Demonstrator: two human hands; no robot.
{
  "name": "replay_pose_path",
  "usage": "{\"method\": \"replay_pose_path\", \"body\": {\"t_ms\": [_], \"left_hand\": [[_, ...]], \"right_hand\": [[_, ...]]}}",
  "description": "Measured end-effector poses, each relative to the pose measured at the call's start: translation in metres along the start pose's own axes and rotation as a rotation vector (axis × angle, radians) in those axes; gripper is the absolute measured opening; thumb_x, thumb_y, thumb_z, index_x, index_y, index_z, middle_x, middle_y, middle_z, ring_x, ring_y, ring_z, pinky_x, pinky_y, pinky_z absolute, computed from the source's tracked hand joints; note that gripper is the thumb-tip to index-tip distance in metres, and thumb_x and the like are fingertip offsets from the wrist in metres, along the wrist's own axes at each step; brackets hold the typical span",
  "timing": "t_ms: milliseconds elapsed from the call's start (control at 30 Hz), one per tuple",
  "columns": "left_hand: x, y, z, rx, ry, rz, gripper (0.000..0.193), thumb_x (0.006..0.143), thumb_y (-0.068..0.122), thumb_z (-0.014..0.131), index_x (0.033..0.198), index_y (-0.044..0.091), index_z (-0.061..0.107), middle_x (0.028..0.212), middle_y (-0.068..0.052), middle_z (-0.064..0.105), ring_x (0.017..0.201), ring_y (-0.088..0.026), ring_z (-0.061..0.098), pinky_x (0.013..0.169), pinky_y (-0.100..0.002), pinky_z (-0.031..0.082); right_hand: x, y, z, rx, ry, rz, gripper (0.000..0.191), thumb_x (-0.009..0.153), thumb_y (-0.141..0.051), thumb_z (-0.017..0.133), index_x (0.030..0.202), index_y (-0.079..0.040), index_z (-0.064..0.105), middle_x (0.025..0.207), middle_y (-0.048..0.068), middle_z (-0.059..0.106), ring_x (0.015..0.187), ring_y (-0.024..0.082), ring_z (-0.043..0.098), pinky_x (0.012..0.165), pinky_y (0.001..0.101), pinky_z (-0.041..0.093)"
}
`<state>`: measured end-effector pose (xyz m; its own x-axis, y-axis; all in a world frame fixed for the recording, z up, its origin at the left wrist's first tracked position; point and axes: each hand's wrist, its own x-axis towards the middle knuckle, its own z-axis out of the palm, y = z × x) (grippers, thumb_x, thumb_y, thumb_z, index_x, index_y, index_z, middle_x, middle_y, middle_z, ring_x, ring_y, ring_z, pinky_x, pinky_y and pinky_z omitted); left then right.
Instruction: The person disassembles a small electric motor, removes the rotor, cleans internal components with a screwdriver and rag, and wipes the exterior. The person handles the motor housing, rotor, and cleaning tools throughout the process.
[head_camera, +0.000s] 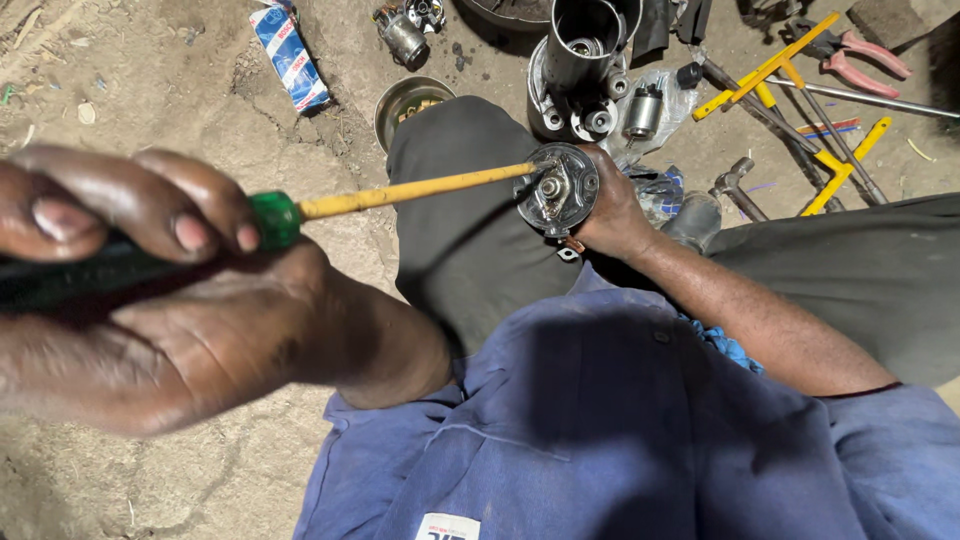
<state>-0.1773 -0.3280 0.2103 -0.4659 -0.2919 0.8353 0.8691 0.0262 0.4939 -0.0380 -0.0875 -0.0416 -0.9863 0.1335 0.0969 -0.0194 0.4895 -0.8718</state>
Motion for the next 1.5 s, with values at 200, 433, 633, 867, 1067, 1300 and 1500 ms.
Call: {"method": "replay_pose_path", "body": {"t_ms": [200, 433, 633, 867, 1067, 1300, 1500], "left_hand": [[-0.008, 0.008, 0.003, -0.128, 0.157, -0.100, 0.035, 0.113, 0.020, 0.036, 0.110, -0.014, 0.046, 0.091, -0.026, 0.052, 0.052, -0.022, 0.050, 0.044, -0.033, 0.044], [-0.010, -0.004, 0.013, -0.025, -0.084, -0.065, 0.027, 0.114, 0.014, 0.047, 0.123, -0.011, 0.046, 0.102, -0.030, 0.058, 0.065, -0.028, 0.066, 0.050, -0.036, 0.056], [-0.004, -0.015, 0.019, -0.221, -0.107, -0.181, 0.027, 0.112, 0.017, 0.047, 0.119, -0.009, 0.045, 0.098, -0.027, 0.056, 0.064, -0.026, 0.064, 0.049, -0.035, 0.054], [-0.006, -0.021, 0.012, -0.293, -0.122, -0.228, 0.028, 0.111, 0.020, 0.048, 0.113, -0.007, 0.044, 0.095, -0.024, 0.054, 0.063, -0.024, 0.061, 0.048, -0.033, 0.051], [-0.005, -0.018, 0.004, -0.337, -0.196, -0.261, 0.029, 0.109, 0.023, 0.048, 0.109, -0.006, 0.043, 0.092, -0.022, 0.052, 0.062, -0.022, 0.058, 0.048, -0.032, 0.049], [-0.033, 0.022, -0.046, -0.477, -0.244, -0.312, 0.031, 0.108, 0.026, 0.049, 0.103, -0.004, 0.042, 0.088, -0.018, 0.050, 0.060, -0.019, 0.055, 0.047, -0.031, 0.046], [-0.017, 0.004, -0.036, -0.535, -0.265, -0.321, 0.032, 0.106, 0.029, 0.049, 0.099, -0.002, 0.041, 0.085, -0.016, 0.049, 0.059, -0.017, 0.053, 0.046, -0.029, 0.044]], "right_hand": [[0.001, 0.001, 0.000, -0.065, 0.017, -0.060, 0.082, 0.078, -0.022, 0.094, 0.139, -0.006, 0.042, 0.127, 0.015, 0.065, 0.116, 0.028, 0.069, 0.099, 0.0407, 0.057], [-0.001, -0.001, -0.003, -0.089, 0.034, -0.112, 0.081, 0.077, -0.020, 0.095, 0.138, -0.008, 0.043, 0.129, 0.017, 0.063, 0.121, 0.032, 0.066, 0.103, 0.0428, 0.056], [-0.001, 0.002, -0.002, -0.054, 0.016, -0.077, 0.082, 0.076, -0.021, 0.094, 0.140, -0.007, 0.043, 0.129, 0.016, 0.063, 0.120, 0.032, 0.067, 0.103, 0.0428, 0.056], [-0.001, 0.007, -0.001, -0.089, 0.014, -0.072, 0.083, 0.077, -0.025, 0.096, 0.139, -0.008, 0.043, 0.127, 0.016, 0.064, 0.118, 0.031, 0.067, 0.102, 0.0423, 0.056], [-0.006, 0.011, -0.002, 0.052, -0.036, -0.142, 0.083, 0.080, -0.030, 0.096, 0.140, -0.009, 0.042, 0.130, 0.012, 0.066, 0.120, 0.025, 0.069, 0.106, 0.0413, 0.059], [-0.022, 0.012, -0.010, -0.055, -0.071, -0.289, 0.075, 0.069, -0.021, 0.096, 0.127, -0.006, 0.052, 0.122, 0.016, 0.065, 0.115, 0.036, 0.064, 0.100, 0.0470, 0.054], [-0.020, 0.003, -0.012, -0.063, -0.105, -0.222, 0.078, 0.070, -0.023, 0.096, 0.131, -0.008, 0.051, 0.124, 0.016, 0.064, 0.117, 0.036, 0.065, 0.101, 0.0477, 0.055]]}}
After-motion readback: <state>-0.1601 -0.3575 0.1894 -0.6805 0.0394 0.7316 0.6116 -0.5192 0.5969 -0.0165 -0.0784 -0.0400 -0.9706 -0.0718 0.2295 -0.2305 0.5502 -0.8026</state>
